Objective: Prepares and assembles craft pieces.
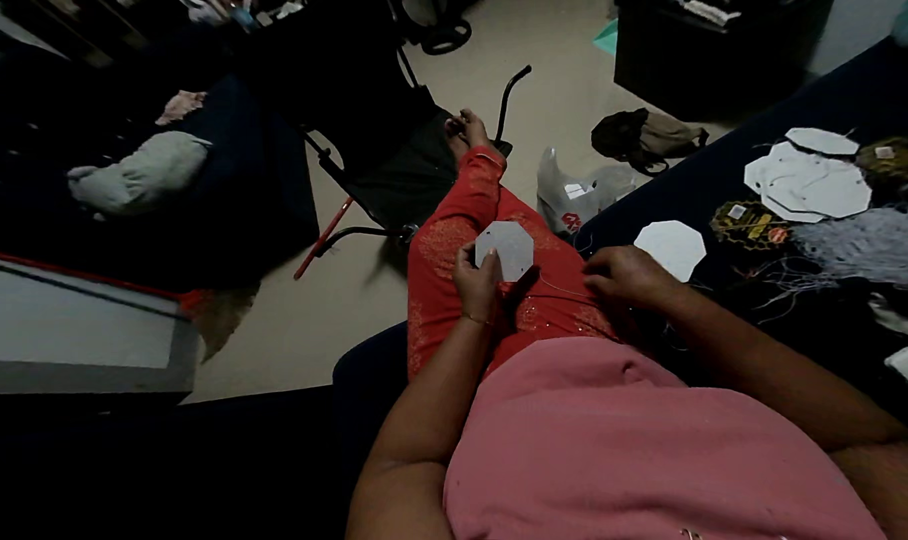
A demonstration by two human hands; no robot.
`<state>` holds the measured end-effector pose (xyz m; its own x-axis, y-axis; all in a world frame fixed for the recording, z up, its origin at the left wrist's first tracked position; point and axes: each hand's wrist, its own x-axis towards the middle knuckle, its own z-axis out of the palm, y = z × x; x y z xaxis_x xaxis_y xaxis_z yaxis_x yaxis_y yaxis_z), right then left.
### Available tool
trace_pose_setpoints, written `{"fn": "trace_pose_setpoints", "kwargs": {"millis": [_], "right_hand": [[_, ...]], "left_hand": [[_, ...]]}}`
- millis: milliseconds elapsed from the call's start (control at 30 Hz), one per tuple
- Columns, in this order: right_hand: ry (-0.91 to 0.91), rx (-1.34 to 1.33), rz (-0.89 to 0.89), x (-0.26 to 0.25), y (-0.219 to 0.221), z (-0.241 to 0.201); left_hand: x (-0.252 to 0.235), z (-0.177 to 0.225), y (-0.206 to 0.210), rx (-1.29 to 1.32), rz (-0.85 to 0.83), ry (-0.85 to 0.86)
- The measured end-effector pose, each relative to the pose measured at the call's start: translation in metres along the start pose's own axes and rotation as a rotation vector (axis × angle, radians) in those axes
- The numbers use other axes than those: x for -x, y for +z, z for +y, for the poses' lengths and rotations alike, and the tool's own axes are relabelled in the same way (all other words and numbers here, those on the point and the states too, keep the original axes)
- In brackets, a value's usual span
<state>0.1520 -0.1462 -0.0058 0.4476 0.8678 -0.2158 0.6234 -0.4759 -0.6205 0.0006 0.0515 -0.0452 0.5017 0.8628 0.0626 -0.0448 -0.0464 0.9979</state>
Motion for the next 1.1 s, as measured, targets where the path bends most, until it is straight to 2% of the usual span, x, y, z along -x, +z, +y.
{"fn": "trace_pose_setpoints", "kwargs": {"millis": [100, 200, 333, 433, 500, 633, 733, 867, 1100], "right_hand": [[-0.042, -0.071, 0.066, -0.021, 0.025, -0.022], [-0.034, 0.023, 0.089, -0.036, 0.047, -0.034], [-0.011, 0.089, 0.065, -0.041, 0.055, -0.039], [-0.045, 0.021, 0.071, -0.040, 0.051, -0.031], [-0.090, -0.086, 0.160, -0.035, 0.047, -0.021], [-0.354, -0.230, 0.542, -0.018, 0.048, -0.003], [-0.517, -0.308, 0.679, -0.009, 0.041, -0.006], [-0.623, -0.343, 0.683, -0.008, 0.038, -0.015], [-0.602, -0.340, 0.665, -0.010, 0.044, -0.016]], "left_hand": [[0.001, 0.000, -0.002, -0.036, -0.014, 0.026], [0.001, 0.000, -0.004, -0.060, -0.004, 0.046], [0.001, 0.001, -0.007, -0.078, -0.010, 0.030], [0.001, 0.003, -0.005, -0.054, -0.011, 0.006], [0.003, 0.009, -0.004, -0.031, -0.054, -0.023], [0.007, 0.008, -0.001, 0.034, -0.230, -0.045], [0.013, 0.010, 0.004, 0.066, -0.332, -0.031], [0.020, 0.018, 0.007, 0.045, -0.426, 0.000], [0.025, 0.023, 0.009, -0.048, -0.482, 0.098]]}}
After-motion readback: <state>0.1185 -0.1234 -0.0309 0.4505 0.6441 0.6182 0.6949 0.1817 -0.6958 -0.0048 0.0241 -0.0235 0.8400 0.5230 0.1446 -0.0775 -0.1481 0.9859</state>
